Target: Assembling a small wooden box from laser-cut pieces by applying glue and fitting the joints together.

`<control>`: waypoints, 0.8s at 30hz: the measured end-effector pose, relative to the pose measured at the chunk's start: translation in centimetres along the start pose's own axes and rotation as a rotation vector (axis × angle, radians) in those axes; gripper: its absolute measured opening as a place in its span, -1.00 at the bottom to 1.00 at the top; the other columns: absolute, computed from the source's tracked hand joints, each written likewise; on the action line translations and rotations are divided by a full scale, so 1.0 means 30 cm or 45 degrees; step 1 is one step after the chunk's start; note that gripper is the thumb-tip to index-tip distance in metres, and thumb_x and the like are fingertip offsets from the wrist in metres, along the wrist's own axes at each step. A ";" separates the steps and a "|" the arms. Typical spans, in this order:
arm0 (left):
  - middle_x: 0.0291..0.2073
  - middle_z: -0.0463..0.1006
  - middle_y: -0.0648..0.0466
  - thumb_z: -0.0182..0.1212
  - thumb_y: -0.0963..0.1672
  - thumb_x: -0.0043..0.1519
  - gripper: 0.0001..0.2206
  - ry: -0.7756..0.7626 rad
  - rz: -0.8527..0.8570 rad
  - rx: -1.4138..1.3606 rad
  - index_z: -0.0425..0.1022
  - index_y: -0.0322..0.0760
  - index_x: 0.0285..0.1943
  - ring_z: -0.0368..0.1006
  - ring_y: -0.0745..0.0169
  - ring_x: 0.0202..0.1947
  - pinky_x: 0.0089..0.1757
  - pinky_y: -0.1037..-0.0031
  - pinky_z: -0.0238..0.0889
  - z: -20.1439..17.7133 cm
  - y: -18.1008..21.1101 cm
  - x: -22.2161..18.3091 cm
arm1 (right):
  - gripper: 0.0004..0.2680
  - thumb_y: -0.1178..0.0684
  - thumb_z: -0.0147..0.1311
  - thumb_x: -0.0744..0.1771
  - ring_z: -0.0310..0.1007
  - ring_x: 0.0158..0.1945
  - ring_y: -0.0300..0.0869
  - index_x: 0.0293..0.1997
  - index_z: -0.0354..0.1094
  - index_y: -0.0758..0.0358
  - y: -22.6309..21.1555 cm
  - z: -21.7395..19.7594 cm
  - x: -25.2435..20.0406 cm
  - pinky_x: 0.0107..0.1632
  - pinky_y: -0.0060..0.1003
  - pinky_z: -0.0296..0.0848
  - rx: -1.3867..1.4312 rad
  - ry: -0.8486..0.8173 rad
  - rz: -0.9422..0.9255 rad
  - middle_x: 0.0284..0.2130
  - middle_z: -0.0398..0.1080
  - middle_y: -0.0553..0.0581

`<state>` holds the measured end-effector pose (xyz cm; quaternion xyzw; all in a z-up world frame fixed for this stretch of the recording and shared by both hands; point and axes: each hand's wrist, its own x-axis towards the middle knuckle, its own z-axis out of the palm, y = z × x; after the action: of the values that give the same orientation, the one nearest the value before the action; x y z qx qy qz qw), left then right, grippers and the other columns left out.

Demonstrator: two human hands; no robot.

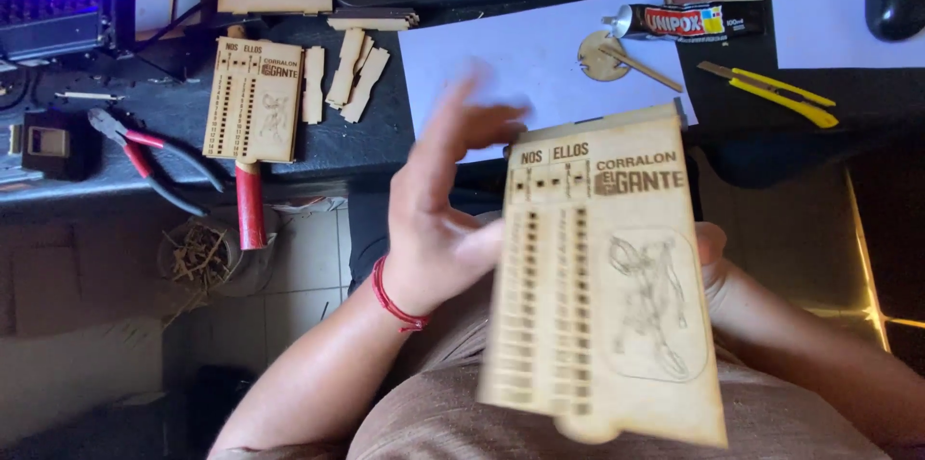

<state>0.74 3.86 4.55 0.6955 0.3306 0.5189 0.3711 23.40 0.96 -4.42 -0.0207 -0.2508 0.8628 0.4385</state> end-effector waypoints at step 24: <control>-0.27 0.64 -0.03 -0.09 -0.06 0.44 -0.70 0.003 -0.273 -0.713 0.51 -0.37 0.01 0.60 0.24 -0.21 -0.08 0.20 0.49 0.023 -0.448 0.036 | -0.19 -0.49 0.02 0.30 0.24 0.20 0.46 0.47 -0.33 0.39 0.057 0.053 -0.039 0.17 0.20 0.38 -0.111 -0.151 0.070 0.23 0.12 0.58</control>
<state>0.66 11.46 -6.60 0.5268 0.2464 0.5485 0.6007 22.45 -1.42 -4.02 0.0044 -0.3130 0.8624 0.3978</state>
